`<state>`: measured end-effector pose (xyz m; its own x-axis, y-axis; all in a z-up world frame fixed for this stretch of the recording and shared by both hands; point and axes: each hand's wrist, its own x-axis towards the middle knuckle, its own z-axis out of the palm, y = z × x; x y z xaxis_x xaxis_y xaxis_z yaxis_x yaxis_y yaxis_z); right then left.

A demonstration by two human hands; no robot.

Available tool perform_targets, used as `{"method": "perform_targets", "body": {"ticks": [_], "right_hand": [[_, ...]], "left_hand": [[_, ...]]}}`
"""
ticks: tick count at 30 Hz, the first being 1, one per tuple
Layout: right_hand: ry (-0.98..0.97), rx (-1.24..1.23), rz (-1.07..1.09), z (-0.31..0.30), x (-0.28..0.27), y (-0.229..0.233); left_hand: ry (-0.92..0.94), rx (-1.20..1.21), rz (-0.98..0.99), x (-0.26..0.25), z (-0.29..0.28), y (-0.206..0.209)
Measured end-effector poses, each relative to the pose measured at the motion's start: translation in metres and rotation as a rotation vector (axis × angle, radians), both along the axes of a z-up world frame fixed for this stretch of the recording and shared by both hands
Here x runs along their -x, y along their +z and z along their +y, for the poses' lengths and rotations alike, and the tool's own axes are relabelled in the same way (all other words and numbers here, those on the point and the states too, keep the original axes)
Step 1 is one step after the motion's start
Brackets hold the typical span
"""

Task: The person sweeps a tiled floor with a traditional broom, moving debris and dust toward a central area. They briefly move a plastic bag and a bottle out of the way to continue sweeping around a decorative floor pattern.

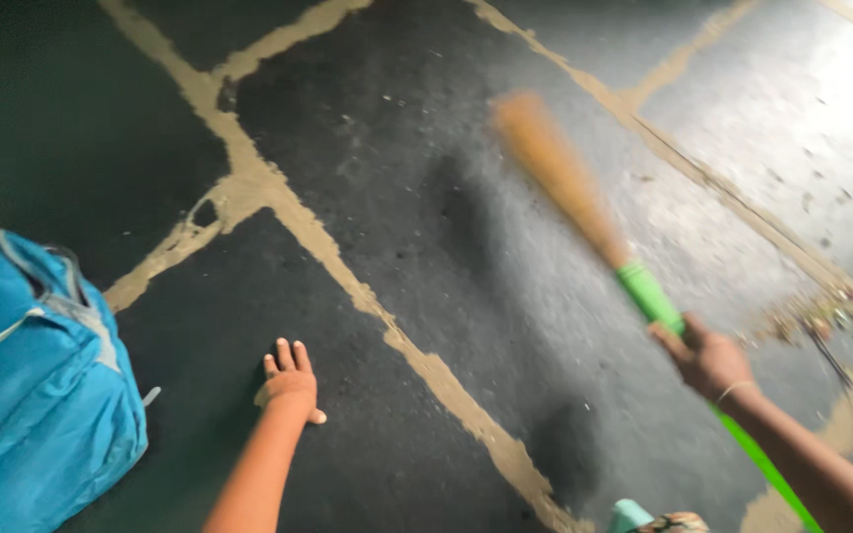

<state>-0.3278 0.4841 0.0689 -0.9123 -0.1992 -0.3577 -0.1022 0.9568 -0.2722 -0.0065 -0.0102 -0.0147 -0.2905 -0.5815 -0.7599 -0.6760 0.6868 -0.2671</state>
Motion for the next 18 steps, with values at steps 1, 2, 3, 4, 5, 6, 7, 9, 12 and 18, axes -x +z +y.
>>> {"method": "perform_targets", "body": {"ticks": [1,2,3,4,5,6,7,9,12,18], "right_hand": [[0.152,0.019,0.013,0.007,-0.026,0.002],[0.269,-0.054,-0.086,0.016,-0.05,0.003],[0.387,-0.124,-0.186,0.024,-0.073,0.003],[0.408,-0.144,-0.214,0.036,-0.088,0.003],[0.429,-0.164,-0.242,0.048,-0.103,0.001],[0.45,-0.183,-0.268,0.061,-0.113,-0.004],[0.374,-0.216,-0.208,0.078,-0.111,-0.005],[0.166,-0.293,-0.141,0.117,-0.085,0.003],[-0.171,-0.328,0.027,0.152,-0.046,0.025],[0.124,-0.281,-0.023,0.173,-0.101,0.039]], "left_hand": [[-0.023,0.01,0.025,-0.002,0.0,0.0],[-0.045,0.022,0.049,-0.005,0.0,0.001],[-0.067,0.034,0.072,-0.008,0.0,0.001],[-0.087,0.038,0.078,-0.01,0.001,0.0],[-0.107,0.042,0.083,-0.012,0.0,-0.002],[-0.127,0.047,0.091,-0.015,-0.001,-0.005],[-0.165,0.059,0.115,-0.014,-0.003,-0.009],[-0.233,0.082,0.161,-0.008,-0.003,-0.016],[-0.299,-0.016,0.24,0.02,0.001,-0.005],[-0.404,0.178,0.714,0.093,0.048,0.057]]}}
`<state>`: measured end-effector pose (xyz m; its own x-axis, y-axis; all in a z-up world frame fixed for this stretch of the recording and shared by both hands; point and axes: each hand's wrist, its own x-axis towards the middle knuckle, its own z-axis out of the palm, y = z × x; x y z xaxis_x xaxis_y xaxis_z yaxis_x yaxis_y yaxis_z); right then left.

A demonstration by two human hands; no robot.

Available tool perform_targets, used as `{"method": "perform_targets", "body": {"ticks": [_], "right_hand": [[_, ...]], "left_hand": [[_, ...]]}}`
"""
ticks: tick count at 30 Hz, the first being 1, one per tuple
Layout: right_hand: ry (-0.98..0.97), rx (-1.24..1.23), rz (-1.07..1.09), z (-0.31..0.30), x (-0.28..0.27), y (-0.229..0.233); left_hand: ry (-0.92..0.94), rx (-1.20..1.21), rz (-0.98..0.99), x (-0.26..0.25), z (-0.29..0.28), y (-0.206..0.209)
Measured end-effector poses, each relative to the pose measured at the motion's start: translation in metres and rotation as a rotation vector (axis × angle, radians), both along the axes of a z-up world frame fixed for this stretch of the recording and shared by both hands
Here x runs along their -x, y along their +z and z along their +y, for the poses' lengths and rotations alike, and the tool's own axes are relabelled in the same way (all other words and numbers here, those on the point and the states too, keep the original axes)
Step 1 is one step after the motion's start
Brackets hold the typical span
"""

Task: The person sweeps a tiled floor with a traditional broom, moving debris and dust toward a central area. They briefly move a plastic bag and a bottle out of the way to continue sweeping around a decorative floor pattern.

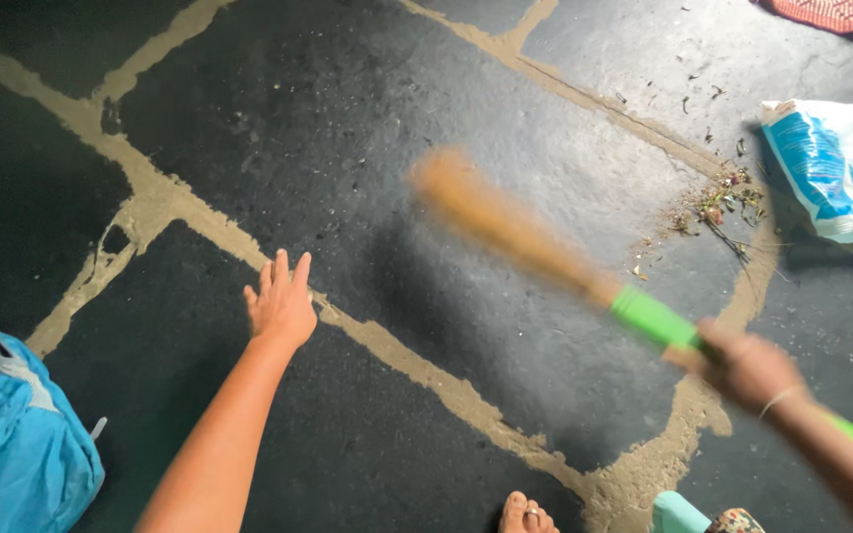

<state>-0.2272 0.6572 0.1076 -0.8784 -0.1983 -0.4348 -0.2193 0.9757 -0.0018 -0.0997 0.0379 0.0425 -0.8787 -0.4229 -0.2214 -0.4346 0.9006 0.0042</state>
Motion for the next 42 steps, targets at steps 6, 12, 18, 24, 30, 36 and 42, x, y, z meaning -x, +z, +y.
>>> {"method": "perform_targets", "body": {"ticks": [6,12,18,24,30,36,42], "right_hand": [[0.662,0.199,-0.253,0.019,-0.04,-0.082],[-0.126,0.029,0.05,0.066,0.014,-0.125],[-0.324,0.321,0.131,-0.041,0.058,-0.089],[0.569,0.385,-0.105,-0.161,0.019,-0.034],[0.367,0.17,0.024,-0.143,0.063,-0.058],[-0.192,0.002,0.28,-0.096,0.117,-0.016],[0.444,0.089,-0.052,-0.216,0.04,0.043]], "left_hand": [[-0.052,-0.011,0.004,0.019,0.026,0.031],[0.017,0.136,-0.217,-0.002,0.001,0.041],[0.146,0.241,-0.295,0.01,-0.029,0.091],[0.056,0.214,-0.026,0.09,-0.031,0.151],[-0.087,0.31,-0.101,0.155,-0.056,0.219],[-0.071,0.353,-0.094,0.186,-0.132,0.227],[-0.073,0.253,-0.259,0.212,-0.175,0.166]]}}
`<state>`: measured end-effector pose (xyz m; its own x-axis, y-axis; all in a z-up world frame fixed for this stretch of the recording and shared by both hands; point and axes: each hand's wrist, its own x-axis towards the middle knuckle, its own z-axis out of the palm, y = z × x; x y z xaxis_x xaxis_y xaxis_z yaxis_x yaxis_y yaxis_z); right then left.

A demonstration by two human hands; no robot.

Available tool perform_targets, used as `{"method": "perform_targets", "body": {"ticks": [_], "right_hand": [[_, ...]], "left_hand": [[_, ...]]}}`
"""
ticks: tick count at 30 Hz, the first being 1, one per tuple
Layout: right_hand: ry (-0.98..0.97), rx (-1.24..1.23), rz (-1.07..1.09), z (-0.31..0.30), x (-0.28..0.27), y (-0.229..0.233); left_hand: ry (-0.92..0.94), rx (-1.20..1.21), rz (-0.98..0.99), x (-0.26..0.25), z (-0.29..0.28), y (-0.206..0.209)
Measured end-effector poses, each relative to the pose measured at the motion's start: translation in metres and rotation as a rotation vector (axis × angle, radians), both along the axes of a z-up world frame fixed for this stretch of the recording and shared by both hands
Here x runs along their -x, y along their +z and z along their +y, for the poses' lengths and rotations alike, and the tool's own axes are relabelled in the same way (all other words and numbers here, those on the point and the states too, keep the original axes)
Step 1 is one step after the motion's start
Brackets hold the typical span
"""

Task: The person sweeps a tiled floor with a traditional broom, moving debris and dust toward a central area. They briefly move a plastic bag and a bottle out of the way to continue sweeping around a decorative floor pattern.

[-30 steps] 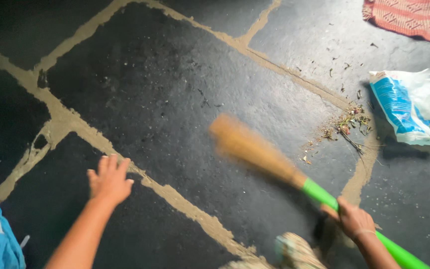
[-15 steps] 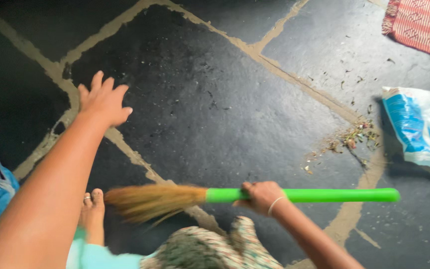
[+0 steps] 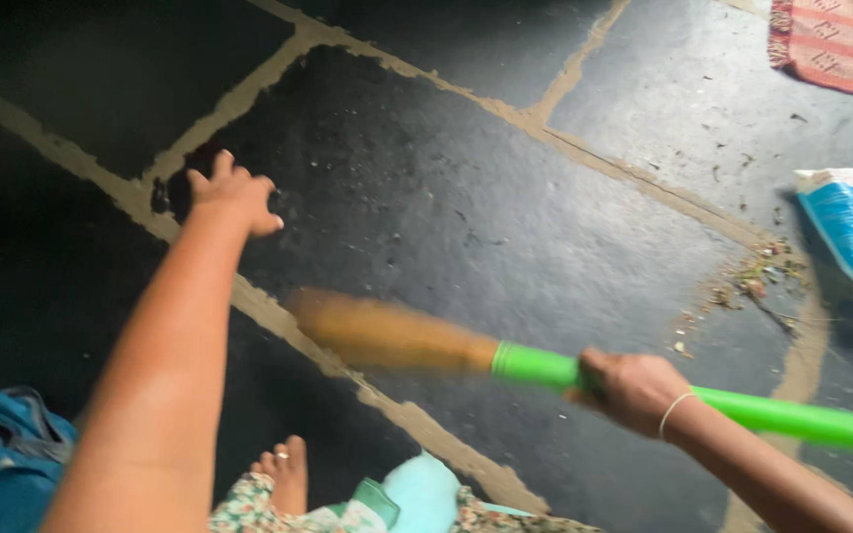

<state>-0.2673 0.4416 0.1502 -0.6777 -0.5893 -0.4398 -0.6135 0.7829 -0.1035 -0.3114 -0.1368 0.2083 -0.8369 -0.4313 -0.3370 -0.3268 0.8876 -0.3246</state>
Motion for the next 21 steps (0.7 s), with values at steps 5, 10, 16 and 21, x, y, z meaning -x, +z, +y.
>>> {"method": "perform_targets", "body": {"ticks": [5,10,16,21], "right_hand": [[0.182,-0.194,-0.091,-0.067,0.028,-0.001],[-0.475,-0.258,0.11,-0.065,0.09,0.0],[-0.466,-0.09,0.035,-0.131,0.027,-0.018],[0.109,0.114,-0.219,-0.243,-0.043,-0.04]], "left_hand": [[-0.023,-0.027,0.007,0.026,-0.049,-0.004],[-0.084,0.002,0.023,0.059,-0.079,-0.013],[-0.255,0.024,0.22,0.126,-0.04,-0.07],[-0.458,-0.17,0.186,0.146,0.044,-0.114]]}}
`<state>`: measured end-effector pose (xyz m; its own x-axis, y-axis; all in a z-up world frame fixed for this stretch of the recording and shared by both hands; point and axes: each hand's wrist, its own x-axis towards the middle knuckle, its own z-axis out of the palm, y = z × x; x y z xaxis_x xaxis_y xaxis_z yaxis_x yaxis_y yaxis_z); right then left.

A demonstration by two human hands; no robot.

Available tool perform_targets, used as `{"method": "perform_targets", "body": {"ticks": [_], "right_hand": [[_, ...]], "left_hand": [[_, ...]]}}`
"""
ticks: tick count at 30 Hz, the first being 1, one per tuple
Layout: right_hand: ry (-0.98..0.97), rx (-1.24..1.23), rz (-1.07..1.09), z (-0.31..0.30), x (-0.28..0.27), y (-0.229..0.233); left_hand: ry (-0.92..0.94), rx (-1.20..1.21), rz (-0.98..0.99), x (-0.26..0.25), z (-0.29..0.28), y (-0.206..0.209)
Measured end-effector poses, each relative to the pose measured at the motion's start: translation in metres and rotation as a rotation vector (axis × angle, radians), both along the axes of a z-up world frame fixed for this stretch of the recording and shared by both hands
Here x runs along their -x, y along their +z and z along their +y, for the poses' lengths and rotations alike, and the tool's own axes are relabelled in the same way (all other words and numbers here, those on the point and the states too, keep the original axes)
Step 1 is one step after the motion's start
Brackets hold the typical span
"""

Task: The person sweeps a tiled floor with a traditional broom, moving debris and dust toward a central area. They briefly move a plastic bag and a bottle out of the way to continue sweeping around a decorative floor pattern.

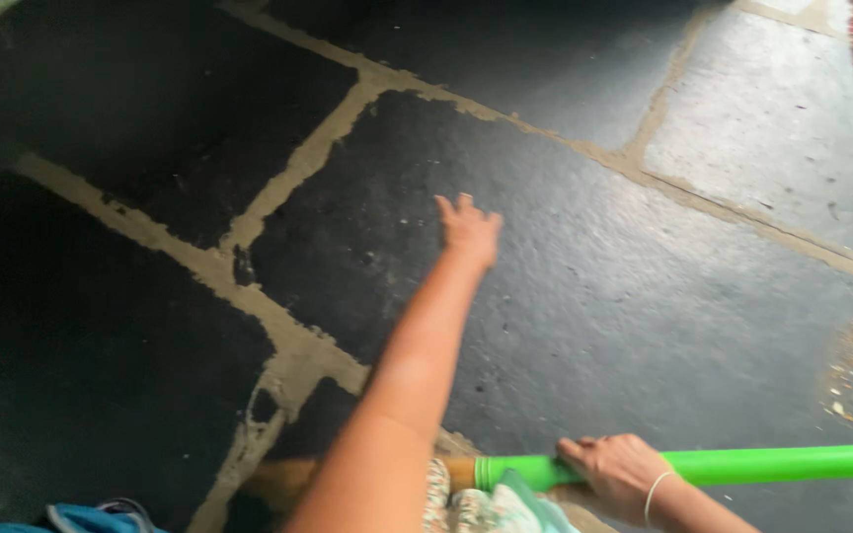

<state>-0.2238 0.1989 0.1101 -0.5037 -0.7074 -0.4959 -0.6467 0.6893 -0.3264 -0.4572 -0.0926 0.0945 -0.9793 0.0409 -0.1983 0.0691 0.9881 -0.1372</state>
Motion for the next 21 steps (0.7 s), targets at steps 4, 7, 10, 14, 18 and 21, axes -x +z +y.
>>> {"method": "perform_targets", "body": {"ticks": [4,7,10,14,18,21], "right_hand": [[-0.174,-0.204,0.087,-0.014,0.043,-0.019],[-0.609,-0.362,0.306,0.011,0.093,-0.003],[-0.85,-0.373,0.373,-0.002,0.12,0.014],[-0.636,-0.23,0.349,-0.063,0.095,0.007],[-0.052,-0.135,0.062,-0.187,0.049,-0.016],[0.22,-0.068,-0.025,-0.268,0.008,-0.027]], "left_hand": [[-0.013,-0.038,-0.076,0.006,0.015,-0.009],[0.028,-0.039,-0.09,0.009,0.015,0.002],[0.047,-0.099,0.022,0.005,0.02,0.013],[0.053,-0.143,0.118,-0.001,-0.004,0.006],[0.143,-0.123,0.119,-0.018,-0.073,-0.013],[0.281,-0.098,0.168,-0.058,-0.158,-0.04]]}}
